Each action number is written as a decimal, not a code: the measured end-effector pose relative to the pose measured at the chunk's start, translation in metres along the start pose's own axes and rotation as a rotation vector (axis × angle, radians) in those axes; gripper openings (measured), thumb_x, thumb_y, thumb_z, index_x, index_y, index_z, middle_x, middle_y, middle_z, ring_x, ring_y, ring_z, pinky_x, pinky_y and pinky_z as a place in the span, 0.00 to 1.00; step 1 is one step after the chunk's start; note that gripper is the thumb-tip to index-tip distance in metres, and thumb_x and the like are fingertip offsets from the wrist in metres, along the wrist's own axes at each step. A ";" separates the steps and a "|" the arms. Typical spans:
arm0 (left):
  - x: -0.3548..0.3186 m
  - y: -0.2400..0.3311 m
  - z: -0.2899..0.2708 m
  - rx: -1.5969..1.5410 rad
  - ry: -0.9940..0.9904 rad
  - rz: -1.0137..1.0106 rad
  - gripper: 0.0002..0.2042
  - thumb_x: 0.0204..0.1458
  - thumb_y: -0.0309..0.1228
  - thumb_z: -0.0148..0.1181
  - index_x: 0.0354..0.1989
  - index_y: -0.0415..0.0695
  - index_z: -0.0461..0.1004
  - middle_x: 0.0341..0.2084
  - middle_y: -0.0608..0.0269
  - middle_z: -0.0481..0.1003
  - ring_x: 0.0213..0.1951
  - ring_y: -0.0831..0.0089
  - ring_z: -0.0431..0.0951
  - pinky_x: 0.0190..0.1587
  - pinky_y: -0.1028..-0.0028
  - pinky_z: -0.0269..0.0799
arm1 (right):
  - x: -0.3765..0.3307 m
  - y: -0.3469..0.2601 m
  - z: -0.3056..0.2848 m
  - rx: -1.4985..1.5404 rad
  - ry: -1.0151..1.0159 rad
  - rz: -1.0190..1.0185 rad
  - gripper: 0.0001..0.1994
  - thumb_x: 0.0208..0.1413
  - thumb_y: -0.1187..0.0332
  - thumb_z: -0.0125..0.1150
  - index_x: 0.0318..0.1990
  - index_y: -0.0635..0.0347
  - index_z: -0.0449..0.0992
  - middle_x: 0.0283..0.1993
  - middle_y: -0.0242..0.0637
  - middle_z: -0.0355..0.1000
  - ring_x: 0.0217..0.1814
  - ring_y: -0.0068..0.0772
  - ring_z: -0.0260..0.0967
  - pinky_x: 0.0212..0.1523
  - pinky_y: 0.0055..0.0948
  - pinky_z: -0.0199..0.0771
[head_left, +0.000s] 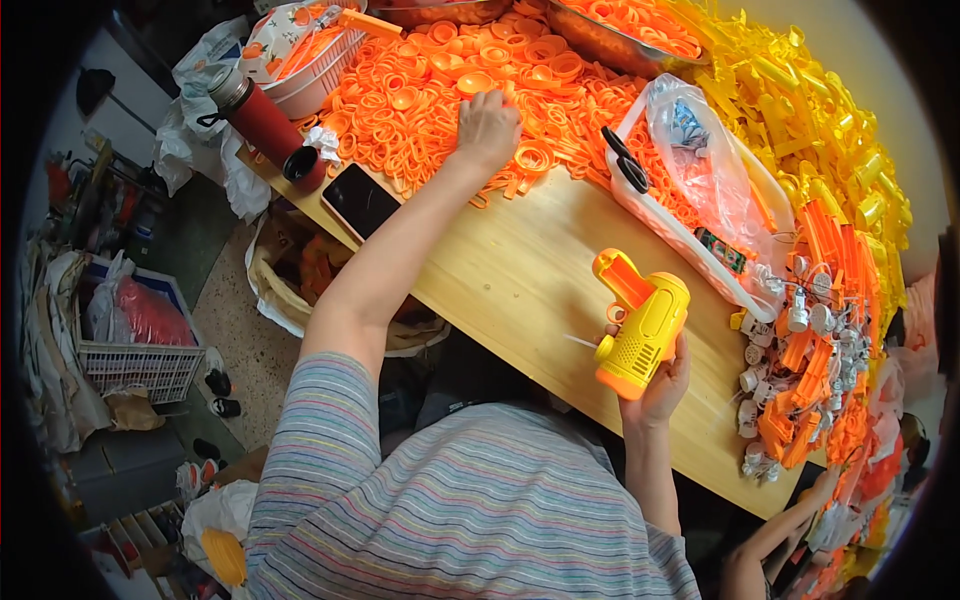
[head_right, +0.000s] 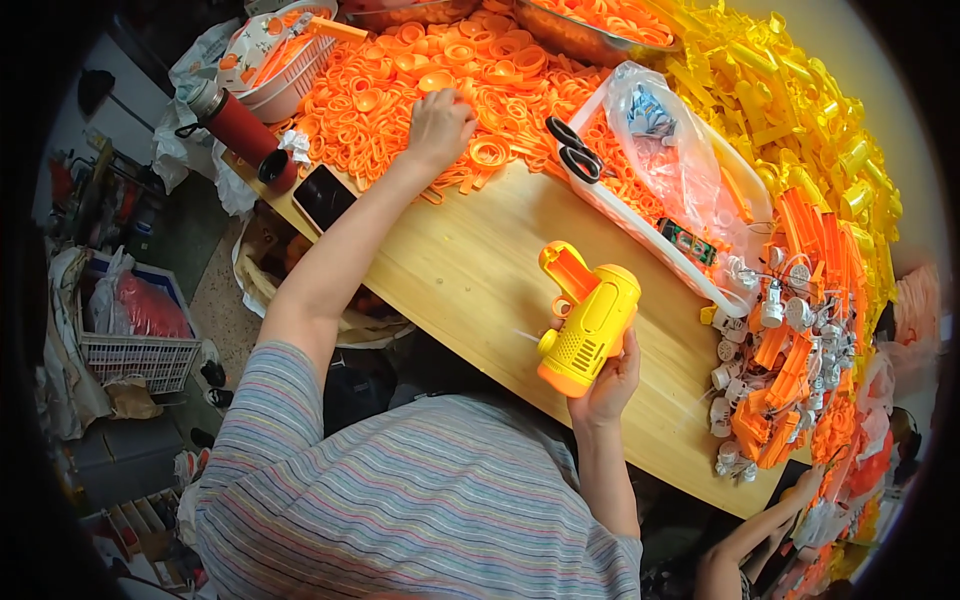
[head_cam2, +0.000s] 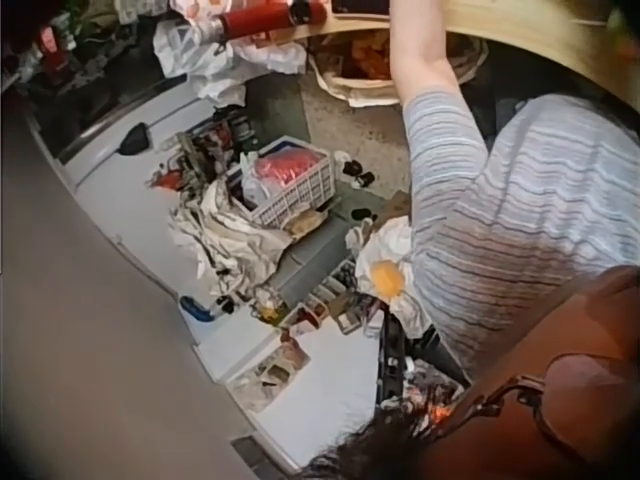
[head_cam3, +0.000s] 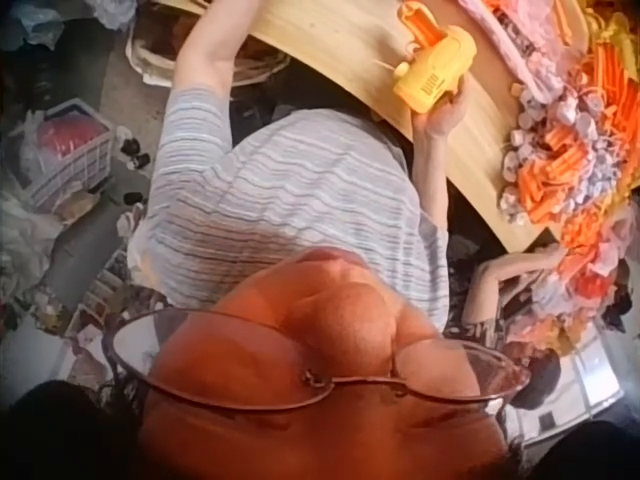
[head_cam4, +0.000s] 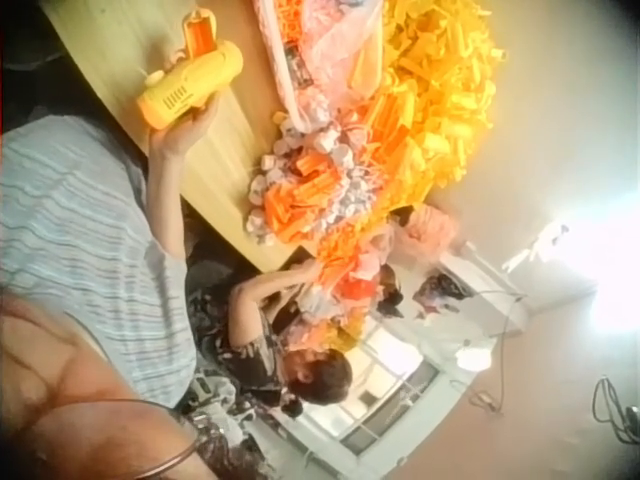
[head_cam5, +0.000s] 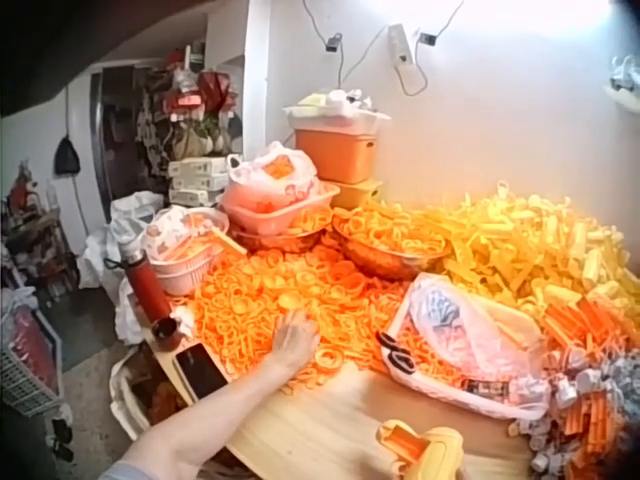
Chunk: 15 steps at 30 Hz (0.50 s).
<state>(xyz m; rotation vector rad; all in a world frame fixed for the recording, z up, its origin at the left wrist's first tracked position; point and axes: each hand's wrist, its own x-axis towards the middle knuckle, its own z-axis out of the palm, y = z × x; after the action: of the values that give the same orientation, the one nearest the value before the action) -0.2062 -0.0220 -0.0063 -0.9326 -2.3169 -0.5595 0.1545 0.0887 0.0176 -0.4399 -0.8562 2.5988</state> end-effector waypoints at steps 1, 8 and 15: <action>-0.002 0.003 -0.005 -0.002 -0.001 0.000 0.05 0.47 0.31 0.64 0.29 0.45 0.79 0.35 0.59 0.76 0.44 0.58 0.75 0.47 0.58 0.70 | 0.000 -0.001 -0.003 0.000 0.002 0.000 0.27 0.65 0.50 0.39 0.62 0.60 0.64 0.52 0.52 0.71 0.48 0.51 0.72 0.50 0.55 0.73; -0.053 0.049 -0.077 -1.468 -0.472 -0.845 0.06 0.56 0.25 0.59 0.39 0.37 0.71 0.36 0.57 0.75 0.40 0.63 0.80 0.42 0.68 0.79 | 0.006 -0.014 -0.012 0.056 0.064 -0.075 0.29 0.64 0.45 0.38 0.65 0.54 0.62 0.57 0.46 0.68 0.52 0.56 0.71 0.51 0.58 0.72; -0.135 0.104 -0.081 -2.062 -0.501 -1.295 0.11 0.60 0.26 0.54 0.47 0.36 0.65 0.41 0.46 0.74 0.43 0.56 0.79 0.47 0.61 0.80 | 0.012 -0.011 -0.001 -0.024 0.110 -0.115 0.34 0.58 0.38 0.47 0.64 0.52 0.61 0.55 0.44 0.69 0.51 0.58 0.72 0.47 0.61 0.74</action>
<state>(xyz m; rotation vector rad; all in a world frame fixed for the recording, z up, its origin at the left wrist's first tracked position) -0.0218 -0.0638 -0.0158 0.2279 -1.5599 -3.7590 0.1472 0.1025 0.0221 -0.5197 -0.8502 2.4373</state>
